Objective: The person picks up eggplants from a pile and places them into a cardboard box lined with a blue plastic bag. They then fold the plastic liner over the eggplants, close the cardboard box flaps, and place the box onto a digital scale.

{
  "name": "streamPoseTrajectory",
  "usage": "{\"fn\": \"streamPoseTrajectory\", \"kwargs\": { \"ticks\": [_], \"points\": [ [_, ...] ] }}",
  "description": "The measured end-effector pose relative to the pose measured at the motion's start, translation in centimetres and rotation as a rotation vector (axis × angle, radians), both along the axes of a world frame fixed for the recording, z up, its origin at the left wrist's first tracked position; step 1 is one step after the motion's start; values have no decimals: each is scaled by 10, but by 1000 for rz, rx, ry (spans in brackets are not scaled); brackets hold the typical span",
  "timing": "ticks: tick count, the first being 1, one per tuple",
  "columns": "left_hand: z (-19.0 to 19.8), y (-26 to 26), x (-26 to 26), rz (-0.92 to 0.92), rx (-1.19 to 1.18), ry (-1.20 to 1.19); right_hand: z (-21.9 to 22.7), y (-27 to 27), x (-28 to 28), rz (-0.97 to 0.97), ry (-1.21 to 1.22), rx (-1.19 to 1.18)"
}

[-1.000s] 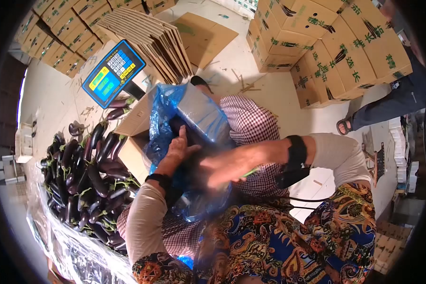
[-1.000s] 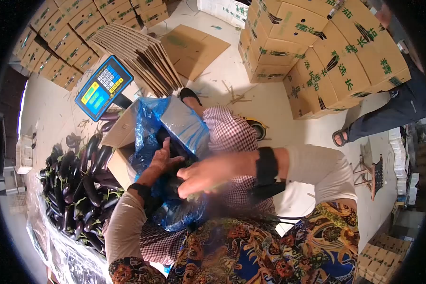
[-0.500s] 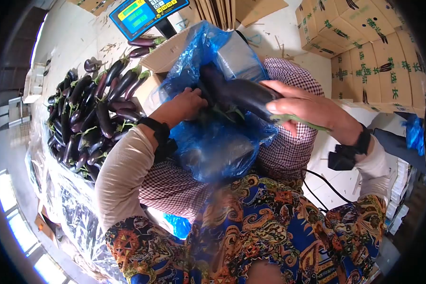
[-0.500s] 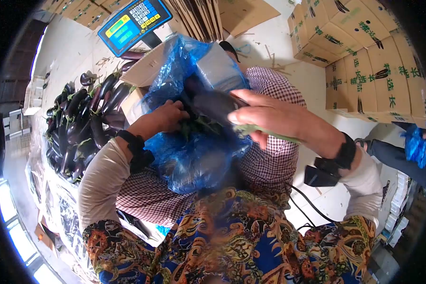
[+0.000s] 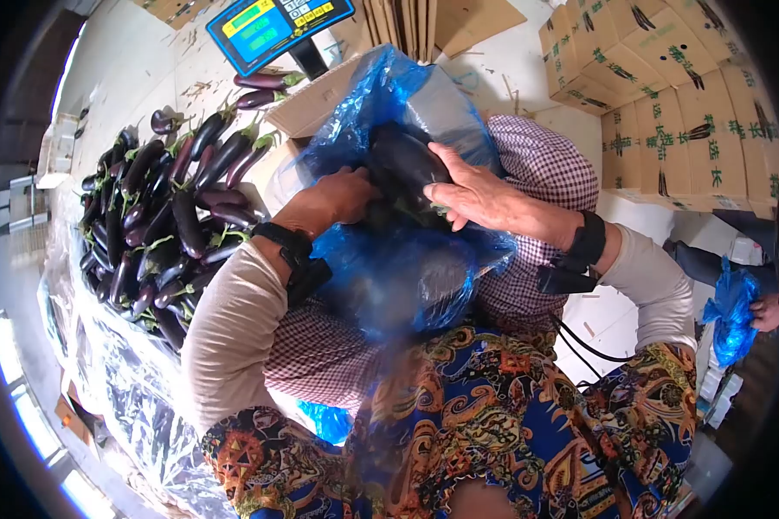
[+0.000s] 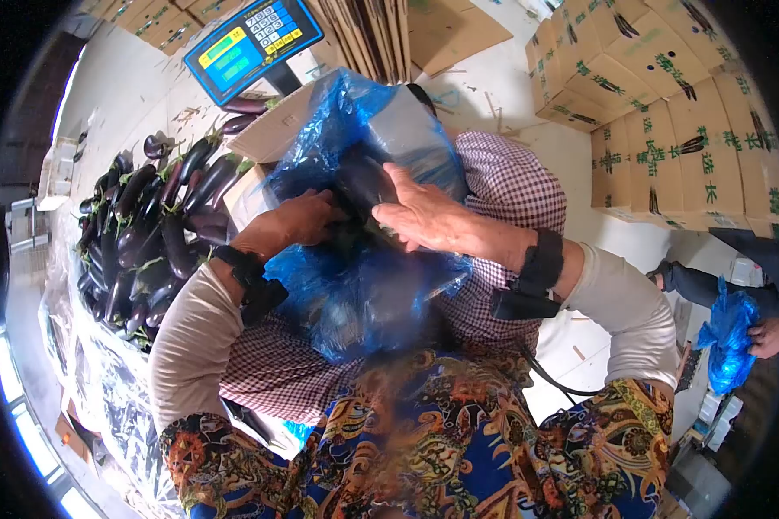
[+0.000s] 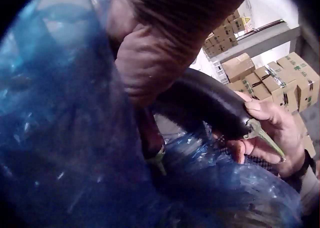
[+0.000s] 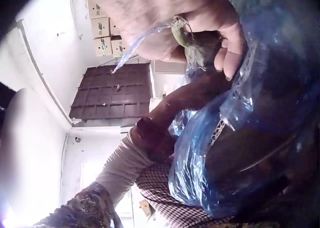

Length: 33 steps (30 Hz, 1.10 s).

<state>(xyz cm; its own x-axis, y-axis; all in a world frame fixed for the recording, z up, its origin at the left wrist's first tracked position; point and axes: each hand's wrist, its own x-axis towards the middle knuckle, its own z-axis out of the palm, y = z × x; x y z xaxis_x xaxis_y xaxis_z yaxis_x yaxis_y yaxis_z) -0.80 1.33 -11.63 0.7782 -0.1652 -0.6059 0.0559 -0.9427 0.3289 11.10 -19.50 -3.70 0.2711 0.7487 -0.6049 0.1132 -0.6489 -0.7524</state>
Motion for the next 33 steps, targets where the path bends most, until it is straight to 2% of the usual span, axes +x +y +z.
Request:
{"fn": "streamPoseTrajectory", "kwargs": {
  "ticks": [4,6,7,8,9,10,11,12,13,16,18,22,24,25,27,28,30,31,33],
  "points": [
    [-6,5,1,-40,-25,26,-11,9,-4,-54,-59,0],
    [-37,24,-3,-115,-213,-88,-23,17,-6,-121,-17,58],
    [-49,27,-3,-171,-235,-144,-41,24,-8,-68,-176,67],
    [-40,24,1,-123,-185,-41,-41,26,-7,-6,-228,148],
    [-30,23,3,-138,-209,-47,-51,36,-9,27,-272,150],
    [-23,18,6,-132,-89,40,-61,37,-11,31,-185,70],
    [-10,14,10,-133,-74,87,-74,41,-14,69,-192,29],
    [-16,15,4,-116,-114,-30,-76,42,-16,173,-220,-9],
    [-22,18,2,-132,-115,-46,-77,38,-17,308,-253,-75],
    [-16,17,2,-137,-119,-35,-86,32,-21,329,-377,-22],
    [-11,17,5,-124,-107,-27,-87,33,-17,470,-535,-114],
    [-1,15,6,-96,-67,11,-84,37,-18,456,-404,-151],
    [-2,17,5,-109,-70,6,-81,43,-16,576,-371,-239],
    [-2,17,4,-123,-76,4,-84,44,-16,578,-368,-238],
    [-1,14,4,-122,-49,0,-89,45,-11,701,-514,-159],
    [-1,13,4,-121,-20,1,-87,43,-3,704,-515,-159],
    [-1,13,4,-105,-23,-1,-80,31,27,983,-291,197],
    [-2,13,4,-91,-28,-1,-59,26,32,981,-290,195],
    [-3,12,2,-92,-33,-6,3,21,33,628,76,-94]
  ]
}}
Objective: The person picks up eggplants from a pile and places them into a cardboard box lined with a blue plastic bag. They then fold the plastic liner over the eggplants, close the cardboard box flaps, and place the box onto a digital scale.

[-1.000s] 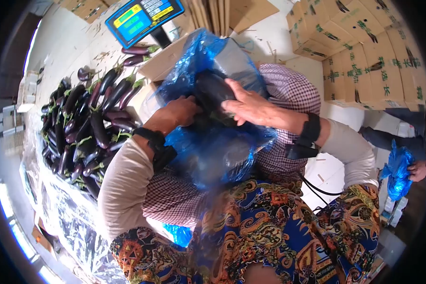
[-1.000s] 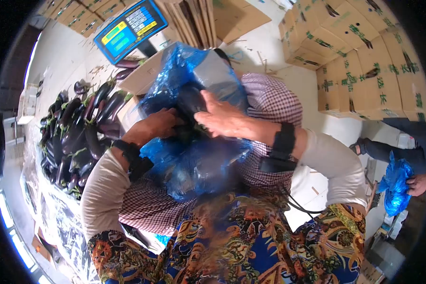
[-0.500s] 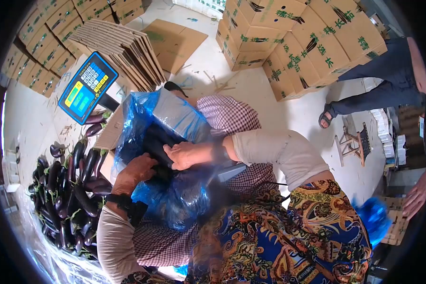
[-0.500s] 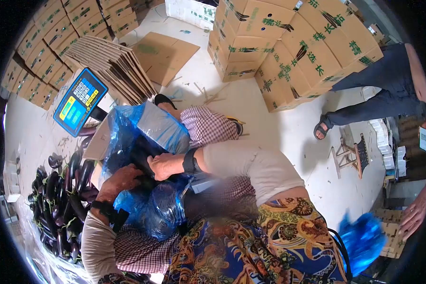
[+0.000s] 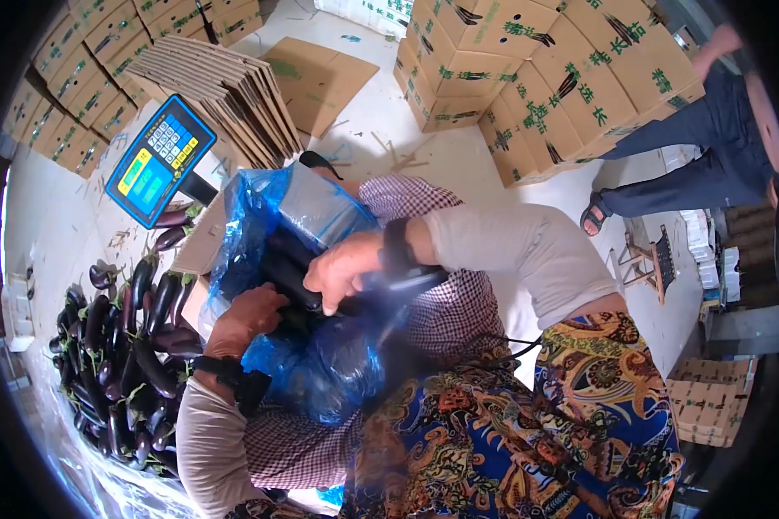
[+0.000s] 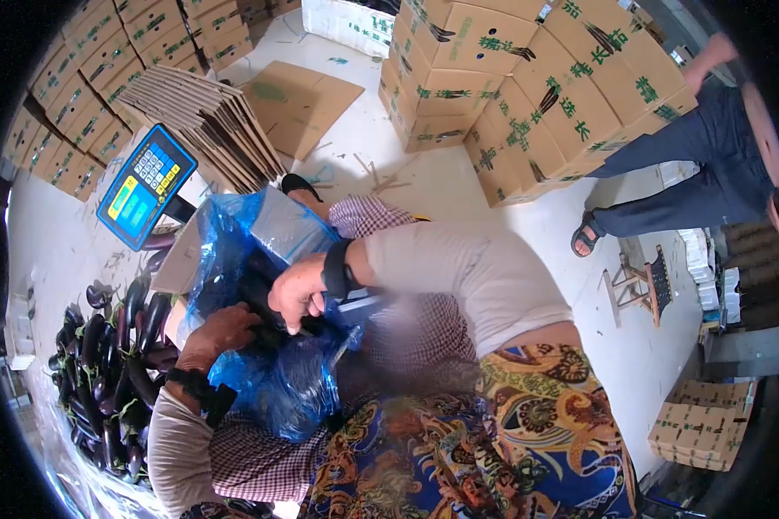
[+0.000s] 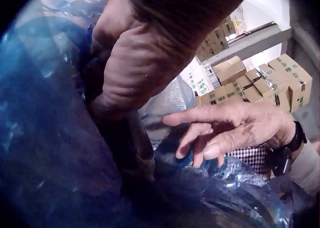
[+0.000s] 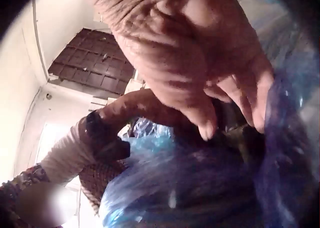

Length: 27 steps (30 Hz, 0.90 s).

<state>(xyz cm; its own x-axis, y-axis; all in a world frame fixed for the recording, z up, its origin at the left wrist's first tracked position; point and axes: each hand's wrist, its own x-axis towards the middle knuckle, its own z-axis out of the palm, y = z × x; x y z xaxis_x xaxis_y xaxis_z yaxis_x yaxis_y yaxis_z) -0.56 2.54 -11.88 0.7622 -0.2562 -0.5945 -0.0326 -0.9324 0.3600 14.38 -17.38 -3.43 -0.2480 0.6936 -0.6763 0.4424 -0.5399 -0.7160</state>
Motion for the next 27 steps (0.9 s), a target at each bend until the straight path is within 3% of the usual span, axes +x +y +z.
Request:
{"fn": "streamPoseTrajectory", "kwargs": {
  "ticks": [4,8,10,12,14,15,20,23,25,26,27],
  "points": [
    [-7,3,-1,-22,-8,-2,11,-9,0,-82,27,175],
    [-2,2,2,-16,7,31,-20,13,-14,-137,-128,236],
    [-1,0,2,-22,66,56,-25,23,-22,-26,-287,235],
    [-2,-2,1,-12,73,60,-33,25,-25,-88,-245,233],
    [0,-3,2,2,80,60,-58,39,-31,30,-417,154],
    [3,-3,1,21,72,71,-69,42,-28,99,-369,110],
    [4,-1,3,9,61,84,-103,46,-38,-38,-465,66],
    [-17,9,1,-41,23,22,-94,45,-48,-72,-517,33],
    [-27,18,-3,-74,-70,-81,-93,40,-54,20,-609,196],
    [-32,25,-14,174,-497,-87,-100,33,-51,123,-618,341],
    [-21,26,-27,456,-914,-103,-99,22,-47,113,-599,708]
  ]
}}
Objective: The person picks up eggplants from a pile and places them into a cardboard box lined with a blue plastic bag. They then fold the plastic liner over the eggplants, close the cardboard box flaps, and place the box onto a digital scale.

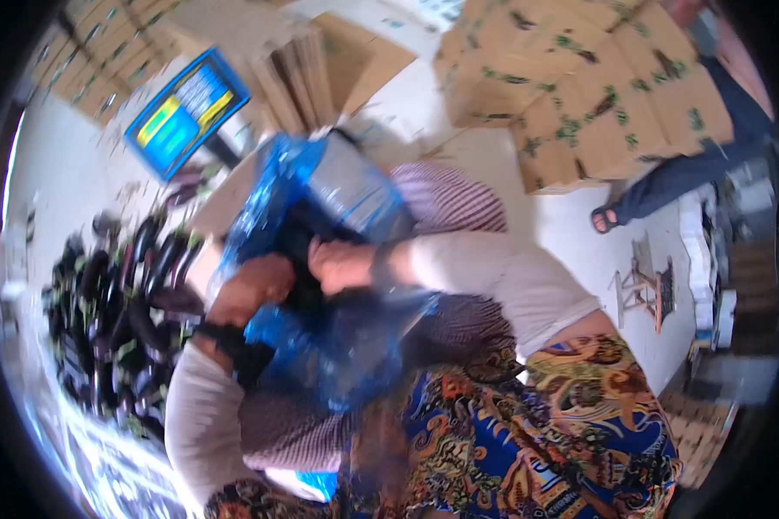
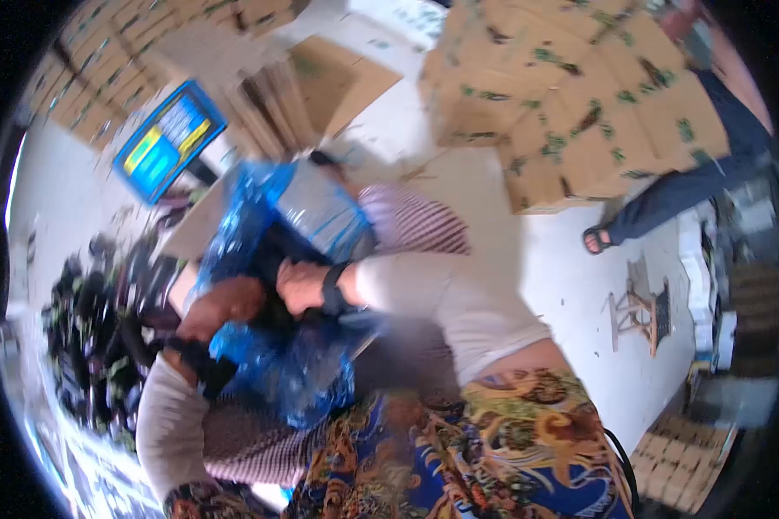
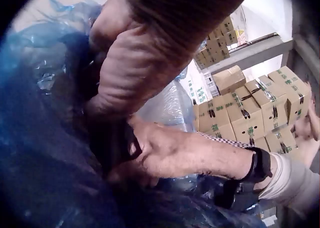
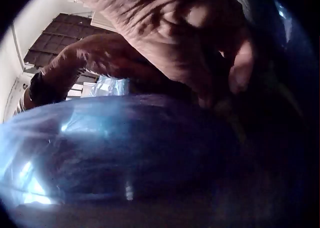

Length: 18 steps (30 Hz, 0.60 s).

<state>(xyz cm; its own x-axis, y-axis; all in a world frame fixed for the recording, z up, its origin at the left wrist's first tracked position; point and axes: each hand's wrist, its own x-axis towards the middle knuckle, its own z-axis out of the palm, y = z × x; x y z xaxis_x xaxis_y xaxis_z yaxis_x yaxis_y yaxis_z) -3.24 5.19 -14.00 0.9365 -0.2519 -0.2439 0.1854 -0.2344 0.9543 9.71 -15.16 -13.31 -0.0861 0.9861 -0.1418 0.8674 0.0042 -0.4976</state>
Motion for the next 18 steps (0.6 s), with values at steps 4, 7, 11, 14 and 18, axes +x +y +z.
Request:
{"fn": "streamPoseTrajectory", "kwargs": {
  "ticks": [4,7,11,14,18],
  "points": [
    [-34,19,-6,-154,-112,-831,-15,3,-8,-246,83,-374],
    [-16,3,22,-419,605,-50,14,24,-14,-383,17,-678],
    [0,-1,28,-430,649,-14,11,29,-24,-399,-43,-704],
    [39,-8,35,-378,745,58,1,23,-26,-350,-107,-644],
    [113,-2,12,-78,516,-1,-4,23,-22,-482,-53,-576]
  ]
}}
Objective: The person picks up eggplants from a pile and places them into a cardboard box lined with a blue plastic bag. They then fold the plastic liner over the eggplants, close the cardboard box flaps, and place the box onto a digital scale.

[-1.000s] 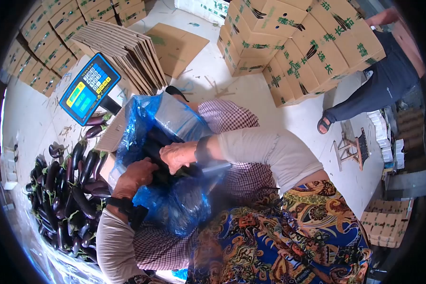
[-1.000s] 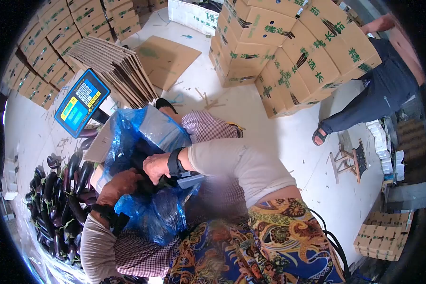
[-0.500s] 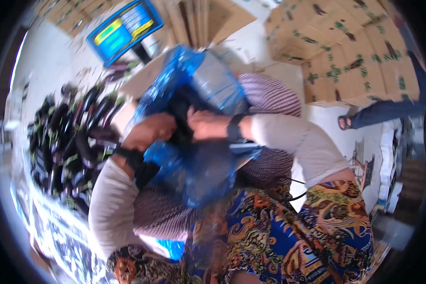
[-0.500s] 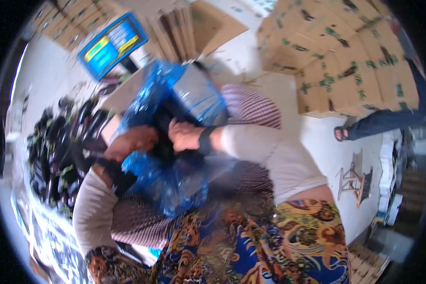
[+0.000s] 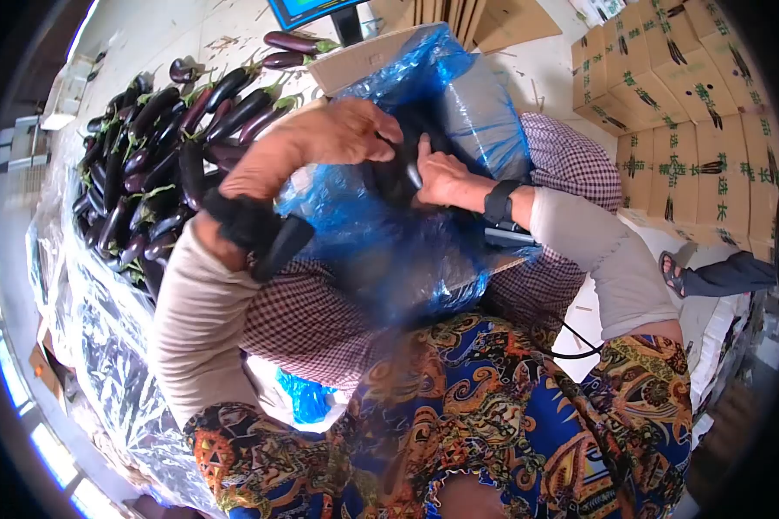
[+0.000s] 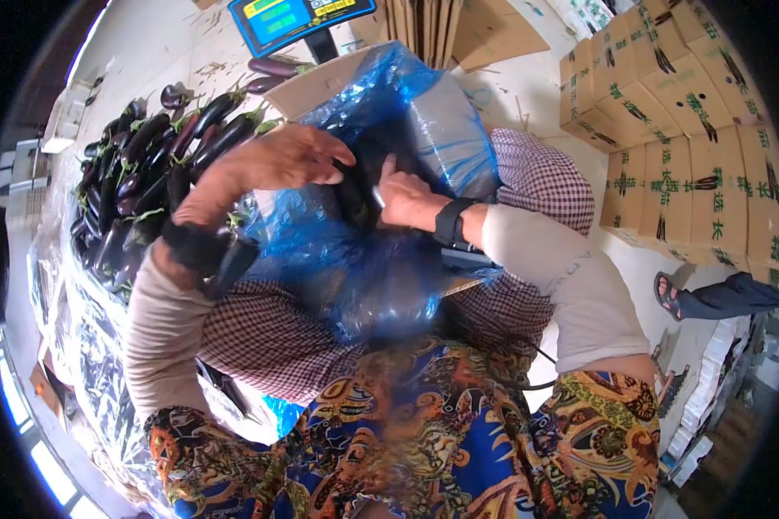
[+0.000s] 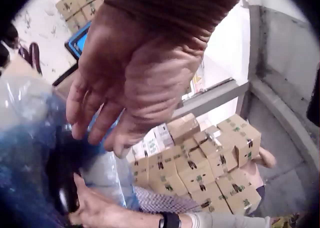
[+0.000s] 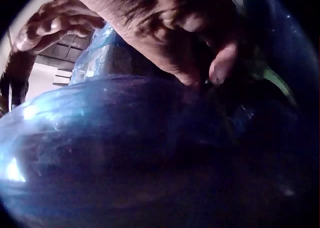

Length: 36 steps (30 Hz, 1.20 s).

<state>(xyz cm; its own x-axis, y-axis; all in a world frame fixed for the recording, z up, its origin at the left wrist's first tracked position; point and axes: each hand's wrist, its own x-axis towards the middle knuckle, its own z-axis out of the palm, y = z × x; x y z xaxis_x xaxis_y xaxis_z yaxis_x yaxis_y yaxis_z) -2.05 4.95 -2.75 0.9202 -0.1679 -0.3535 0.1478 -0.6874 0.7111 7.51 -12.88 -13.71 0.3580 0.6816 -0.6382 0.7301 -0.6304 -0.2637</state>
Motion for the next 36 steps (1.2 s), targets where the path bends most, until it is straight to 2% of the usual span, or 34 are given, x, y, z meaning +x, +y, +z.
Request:
{"fn": "streamPoseTrajectory", "kwargs": {
  "ticks": [3,4,5,7,8,9,11,13,14,15,16,17,19,21,22,23,24,25,26,27,29,30,31,33,35,36],
  "points": [
    [30,23,-41,204,-97,15,-10,7,8,46,-14,-25],
    [31,33,-58,223,-88,-10,-4,7,10,35,59,-29],
    [32,42,-77,323,-167,20,-1,7,11,52,65,-26],
    [4,69,-122,351,-188,-35,0,7,11,45,69,-41],
    [4,66,-143,478,-176,3,5,6,11,54,66,-49],
    [-31,85,-181,506,-346,-21,2,5,14,123,-9,-25],
    [-76,74,-245,755,-411,-42,12,11,14,205,-136,-25],
    [-153,52,-318,584,158,-124,17,13,16,202,-158,50],
    [-208,21,-356,786,63,-132,14,13,19,150,-109,67],
    [-219,-14,-370,982,-36,-150,15,14,22,148,-58,62],
    [-226,-41,-387,896,79,-173,16,13,25,110,21,55],
    [-214,-67,-391,805,192,-197,17,12,25,70,96,47],
    [-303,-124,-429,945,229,-75,23,12,24,36,106,43],
    [-280,-141,-426,777,144,-167,21,13,29,-13,109,11],
    [-279,-150,-419,884,50,-182,24,13,30,-27,133,-4],
    [-277,-158,-413,1003,76,-45,31,15,29,-41,156,-18],
    [-247,-153,-399,1018,62,38,46,19,21,-44,159,1],
    [-230,-149,-390,1031,44,124,39,17,26,-29,161,-5],
    [-231,-147,-389,1008,79,48,26,14,40,24,103,42],
    [-230,-139,-386,958,8,89,18,12,47,75,45,91],
    [-257,-138,-392,1096,-11,-73,31,15,39,83,38,123],
    [-248,-130,-391,1249,-334,154,43,18,31,85,85,105],
    [-244,-123,-390,1250,-340,153,55,19,24,84,129,87],
    [-238,-111,-388,1423,-621,80,63,17,15,66,176,73],
    [-226,-90,-378,1445,-647,93,58,10,12,195,149,103],
    [-224,-79,-372,1516,-676,37,58,9,9,223,141,71]
  ]
}}
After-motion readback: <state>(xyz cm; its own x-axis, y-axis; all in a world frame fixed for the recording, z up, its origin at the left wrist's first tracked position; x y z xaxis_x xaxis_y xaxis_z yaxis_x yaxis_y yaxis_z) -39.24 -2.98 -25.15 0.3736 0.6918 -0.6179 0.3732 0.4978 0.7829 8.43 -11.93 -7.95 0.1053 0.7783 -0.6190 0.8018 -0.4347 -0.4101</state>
